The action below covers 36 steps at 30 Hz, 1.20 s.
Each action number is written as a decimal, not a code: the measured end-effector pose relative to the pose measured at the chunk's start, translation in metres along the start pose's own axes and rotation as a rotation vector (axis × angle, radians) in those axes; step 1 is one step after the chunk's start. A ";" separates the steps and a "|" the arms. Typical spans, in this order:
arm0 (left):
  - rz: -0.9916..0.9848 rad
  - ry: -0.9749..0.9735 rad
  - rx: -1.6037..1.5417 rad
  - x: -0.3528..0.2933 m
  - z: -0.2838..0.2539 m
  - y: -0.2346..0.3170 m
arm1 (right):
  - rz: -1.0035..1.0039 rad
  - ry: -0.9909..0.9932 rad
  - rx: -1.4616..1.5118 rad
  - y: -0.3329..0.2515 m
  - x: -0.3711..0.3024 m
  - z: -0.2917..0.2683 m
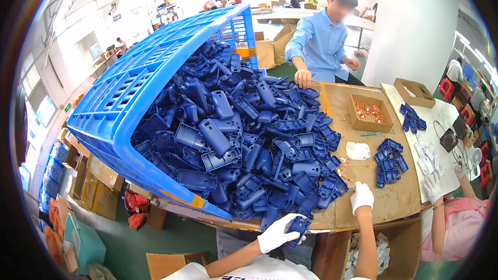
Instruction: The person picks up a blue plastic casing from a pile, inserts small copper components into it by hand, and places the assembled unit into a cardboard box, repeating the process several times.
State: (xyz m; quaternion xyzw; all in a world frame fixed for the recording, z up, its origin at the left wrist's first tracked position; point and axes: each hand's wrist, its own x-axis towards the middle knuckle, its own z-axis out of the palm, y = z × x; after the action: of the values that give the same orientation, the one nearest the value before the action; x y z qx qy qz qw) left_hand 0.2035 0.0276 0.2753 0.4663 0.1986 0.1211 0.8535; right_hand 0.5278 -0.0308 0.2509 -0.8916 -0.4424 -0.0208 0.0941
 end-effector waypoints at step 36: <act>0.201 0.638 0.826 0.003 -0.004 -0.005 | -0.376 0.215 0.637 -0.179 -0.127 -0.031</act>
State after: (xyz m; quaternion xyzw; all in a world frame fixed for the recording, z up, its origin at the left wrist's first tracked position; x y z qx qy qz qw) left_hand 0.2040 0.0293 0.2686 0.7203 0.4338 0.2501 0.4801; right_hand 0.3100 -0.0302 0.2929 -0.7137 -0.5702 0.0076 0.4069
